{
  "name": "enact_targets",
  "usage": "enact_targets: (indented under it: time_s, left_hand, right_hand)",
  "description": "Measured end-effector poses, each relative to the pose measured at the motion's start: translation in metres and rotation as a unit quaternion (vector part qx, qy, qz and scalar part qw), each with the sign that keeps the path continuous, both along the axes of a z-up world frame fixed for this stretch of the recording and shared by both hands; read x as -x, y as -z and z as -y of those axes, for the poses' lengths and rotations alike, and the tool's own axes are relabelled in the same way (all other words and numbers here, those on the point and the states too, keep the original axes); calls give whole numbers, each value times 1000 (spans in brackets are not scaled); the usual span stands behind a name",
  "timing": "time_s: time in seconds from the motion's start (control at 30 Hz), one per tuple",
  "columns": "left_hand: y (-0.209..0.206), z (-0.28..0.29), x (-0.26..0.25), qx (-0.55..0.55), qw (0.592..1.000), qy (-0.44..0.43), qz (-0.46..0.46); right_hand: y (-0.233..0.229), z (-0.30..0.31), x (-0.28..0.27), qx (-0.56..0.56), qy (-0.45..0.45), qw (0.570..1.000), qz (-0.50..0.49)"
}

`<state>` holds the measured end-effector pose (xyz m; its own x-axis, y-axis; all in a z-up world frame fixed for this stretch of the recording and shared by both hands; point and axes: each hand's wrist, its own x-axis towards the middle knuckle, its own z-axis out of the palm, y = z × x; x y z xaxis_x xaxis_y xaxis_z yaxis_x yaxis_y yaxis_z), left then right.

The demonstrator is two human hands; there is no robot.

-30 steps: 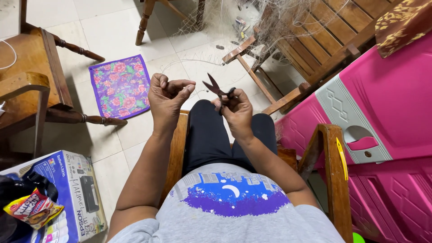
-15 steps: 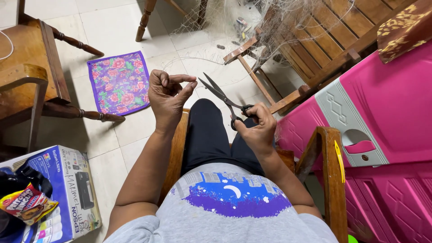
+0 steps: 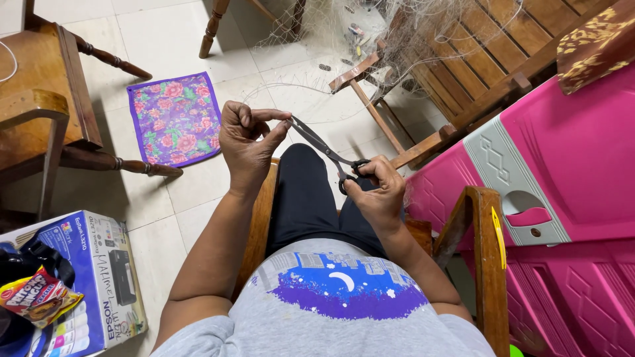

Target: Repairing a fine mesh fishing net using a net needle and scissors

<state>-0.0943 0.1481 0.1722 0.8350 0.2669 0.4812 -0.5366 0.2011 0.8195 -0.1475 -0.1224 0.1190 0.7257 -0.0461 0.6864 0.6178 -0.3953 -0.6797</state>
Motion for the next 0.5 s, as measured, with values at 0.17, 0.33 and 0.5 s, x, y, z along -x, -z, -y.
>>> enact_targets:
  time_s: [0.17, 0.33, 0.5]
  left_hand:
    - [-2, 1, 3, -5, 1000, 0, 2]
    - [1, 0, 2, -11, 1000, -6, 5]
    - [4, -1, 0, -20, 1000, -10, 7]
  right_hand:
    - [1, 1, -1, 4, 3, 1000, 0]
    - [3, 3, -2, 11, 6, 1000, 1]
    - [2, 6, -1, 1, -1, 1000, -19]
